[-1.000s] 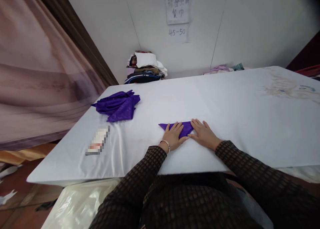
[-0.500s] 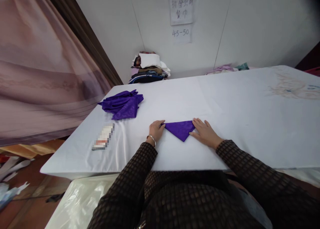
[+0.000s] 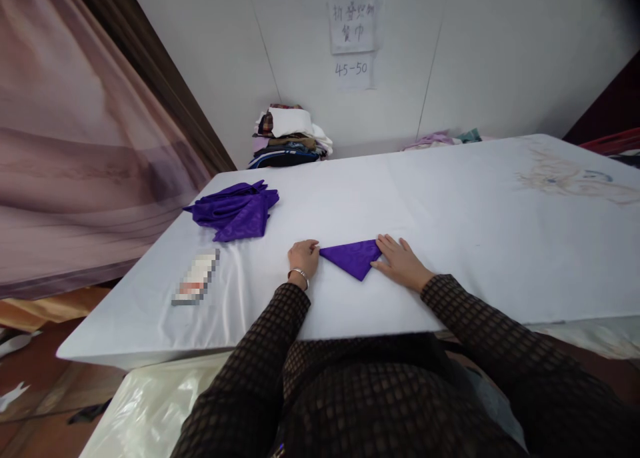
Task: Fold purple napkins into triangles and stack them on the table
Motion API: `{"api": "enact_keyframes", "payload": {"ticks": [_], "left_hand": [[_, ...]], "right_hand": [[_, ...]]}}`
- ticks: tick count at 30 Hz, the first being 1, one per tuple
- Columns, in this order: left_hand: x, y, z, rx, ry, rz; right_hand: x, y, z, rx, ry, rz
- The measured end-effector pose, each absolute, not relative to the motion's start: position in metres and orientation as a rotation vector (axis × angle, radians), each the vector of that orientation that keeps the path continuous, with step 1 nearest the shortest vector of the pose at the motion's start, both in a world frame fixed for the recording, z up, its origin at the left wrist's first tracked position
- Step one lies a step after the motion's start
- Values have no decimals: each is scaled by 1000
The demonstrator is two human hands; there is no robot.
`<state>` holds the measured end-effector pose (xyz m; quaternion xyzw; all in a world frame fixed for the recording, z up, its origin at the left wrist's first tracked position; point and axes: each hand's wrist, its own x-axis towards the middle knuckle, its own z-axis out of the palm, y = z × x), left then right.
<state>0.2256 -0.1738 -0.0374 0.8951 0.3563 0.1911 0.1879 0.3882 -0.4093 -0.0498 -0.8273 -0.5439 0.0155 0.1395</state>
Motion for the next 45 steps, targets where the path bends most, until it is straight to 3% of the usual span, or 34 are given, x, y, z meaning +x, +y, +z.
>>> {"api": "enact_keyframes", "payload": {"ticks": [3,6,12,30,36,45], "left_hand": [[227,-184,-28,2597,1059,565],[235,-206,-21,2718,812,589],[252,-248,-30,2966,204,147],[253,-244,-39,3039,136,57],[253,-246,-36,3050,158,18],[251,-245,-31,3084,139,-91]], "right_hand": [[387,-410,-47,-2398,-1558,55],[385,-410,-44,-2402,-1556,66],[386,-409,-44,-2394,-1552,71],[418,-425,-30,-2429,-1426,279],[386,-403,-11,-2230,-1517,50],[346,-378,-36,-2071,-1690,194]]}}
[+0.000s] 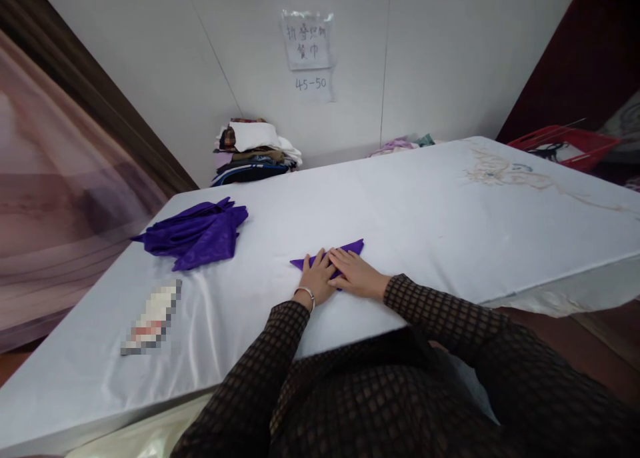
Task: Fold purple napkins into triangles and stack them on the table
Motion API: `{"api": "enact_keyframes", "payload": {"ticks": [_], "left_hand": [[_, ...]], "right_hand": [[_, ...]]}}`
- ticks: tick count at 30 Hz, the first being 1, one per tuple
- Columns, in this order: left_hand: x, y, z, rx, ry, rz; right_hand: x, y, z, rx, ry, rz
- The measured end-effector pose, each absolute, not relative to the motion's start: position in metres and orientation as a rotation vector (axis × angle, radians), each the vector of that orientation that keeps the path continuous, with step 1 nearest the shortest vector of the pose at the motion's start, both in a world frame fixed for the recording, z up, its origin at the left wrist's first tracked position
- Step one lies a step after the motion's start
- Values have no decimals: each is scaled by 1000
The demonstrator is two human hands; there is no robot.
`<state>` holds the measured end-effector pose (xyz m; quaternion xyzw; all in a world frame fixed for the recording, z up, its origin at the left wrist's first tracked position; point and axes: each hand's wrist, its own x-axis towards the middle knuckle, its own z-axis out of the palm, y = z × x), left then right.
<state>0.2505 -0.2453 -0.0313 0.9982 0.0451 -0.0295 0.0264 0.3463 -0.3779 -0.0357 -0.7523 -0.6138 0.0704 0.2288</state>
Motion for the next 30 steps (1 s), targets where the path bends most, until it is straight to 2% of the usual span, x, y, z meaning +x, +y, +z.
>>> {"api": "enact_keyframes", "payload": {"ticks": [10,21,27,30], "left_hand": [[253,-245,-38,3034,162,15],[252,-245,-38,3014,156,41],[252,-244,-41,3012,173,25],[252,-245,-39,3003,179,3]], "right_hand": [[375,-413,-37,-2275,-1653,90],[390,-419,-38,-2366,-1521,147],[379,-423,-29,-2066,-1163,251],[361,-428,-24,-1794,-744,581]]}}
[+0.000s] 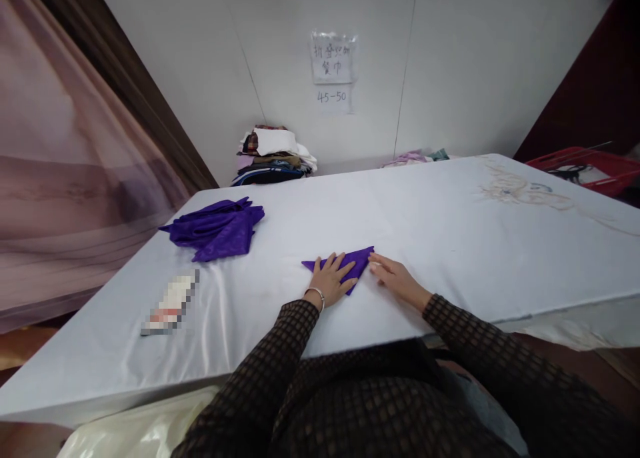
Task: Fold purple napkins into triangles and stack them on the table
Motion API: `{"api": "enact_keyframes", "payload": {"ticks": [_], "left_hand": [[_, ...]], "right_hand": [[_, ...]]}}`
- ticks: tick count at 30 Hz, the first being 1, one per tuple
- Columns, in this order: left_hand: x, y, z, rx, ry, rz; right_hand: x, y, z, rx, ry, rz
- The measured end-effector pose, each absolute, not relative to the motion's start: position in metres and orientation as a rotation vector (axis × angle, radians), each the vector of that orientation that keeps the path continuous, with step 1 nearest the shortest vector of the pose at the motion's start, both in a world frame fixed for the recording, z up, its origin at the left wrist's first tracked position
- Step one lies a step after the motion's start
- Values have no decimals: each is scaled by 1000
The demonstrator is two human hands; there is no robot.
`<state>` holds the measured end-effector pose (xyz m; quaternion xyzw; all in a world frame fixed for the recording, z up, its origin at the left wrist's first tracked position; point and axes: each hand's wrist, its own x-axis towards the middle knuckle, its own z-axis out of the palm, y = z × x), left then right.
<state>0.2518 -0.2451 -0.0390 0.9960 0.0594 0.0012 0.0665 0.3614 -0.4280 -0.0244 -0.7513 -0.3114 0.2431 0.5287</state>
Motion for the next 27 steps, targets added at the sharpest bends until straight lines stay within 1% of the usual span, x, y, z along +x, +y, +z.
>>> {"api": "enact_keyframes", "payload": {"ticks": [3,8,11,17,22,27], "left_hand": [[254,-246,-32,2979,201,-52],[260,-245,-15,2881,286,-240],[262,-246,-7,2844,334,-234],[261,-248,2,2763,515,-59],[268,-241,-5,2648,673,-41],[271,-233,-13,2459,777,-62]], "right_hand": [[346,-432,-21,-1500,-397,930],[340,-430,-16,-1211,-264,1127],[343,-427,-15,-1149,-287,1157],[346,-428,-11,-1156,-292,1167],[348,-430,-4,-1238,-185,1113],[360,-426,-3,-1304,-229,1120]]}}
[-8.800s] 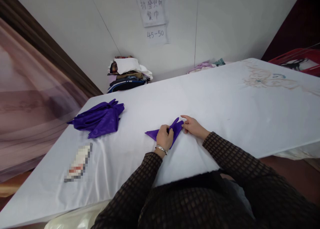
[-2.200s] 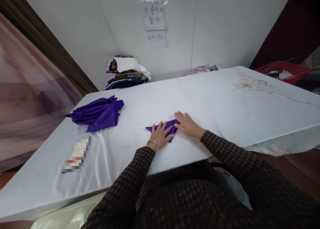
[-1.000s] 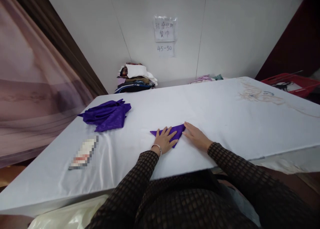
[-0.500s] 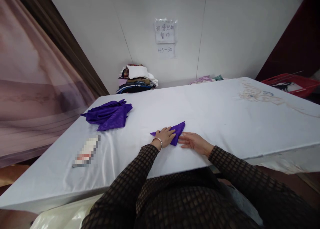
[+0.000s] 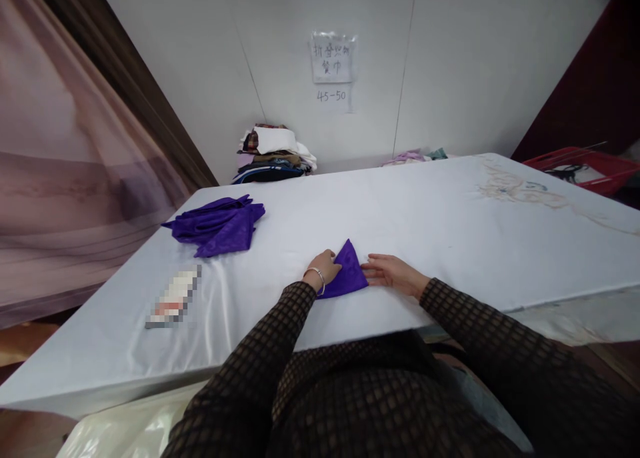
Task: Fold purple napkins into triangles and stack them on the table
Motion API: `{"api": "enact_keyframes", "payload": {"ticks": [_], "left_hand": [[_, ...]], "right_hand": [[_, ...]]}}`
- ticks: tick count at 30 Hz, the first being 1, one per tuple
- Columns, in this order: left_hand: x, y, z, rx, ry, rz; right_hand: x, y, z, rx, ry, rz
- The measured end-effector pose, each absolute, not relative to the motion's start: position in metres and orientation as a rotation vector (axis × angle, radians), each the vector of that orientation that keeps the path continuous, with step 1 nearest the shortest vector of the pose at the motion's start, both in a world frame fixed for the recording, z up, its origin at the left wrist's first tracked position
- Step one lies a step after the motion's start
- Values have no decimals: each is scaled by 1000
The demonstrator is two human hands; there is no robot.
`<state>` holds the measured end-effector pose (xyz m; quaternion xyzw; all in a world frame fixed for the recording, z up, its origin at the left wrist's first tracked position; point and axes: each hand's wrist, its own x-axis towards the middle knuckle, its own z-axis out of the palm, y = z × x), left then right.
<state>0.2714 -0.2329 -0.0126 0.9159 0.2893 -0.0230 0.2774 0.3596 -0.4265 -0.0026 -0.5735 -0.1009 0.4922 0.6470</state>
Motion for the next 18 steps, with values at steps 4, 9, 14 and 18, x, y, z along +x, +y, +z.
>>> {"api": "enact_keyframes", "payload": {"ticks": [4,9,14,18], "left_hand": [[265,-231,-15,2288,814,-17],[253,-230,-16,2004,826,77],[235,-232,-13,1729,782,149],[220,-239,-10,1352,601,173]], "right_hand": [[370,-419,-4,-1372,-262,1154],[372,-405,-7,-1413,-347,1189],[368,-390,-13,-1392,-407,1203],[362,-382,-10,-1308,-550,1191]]}}
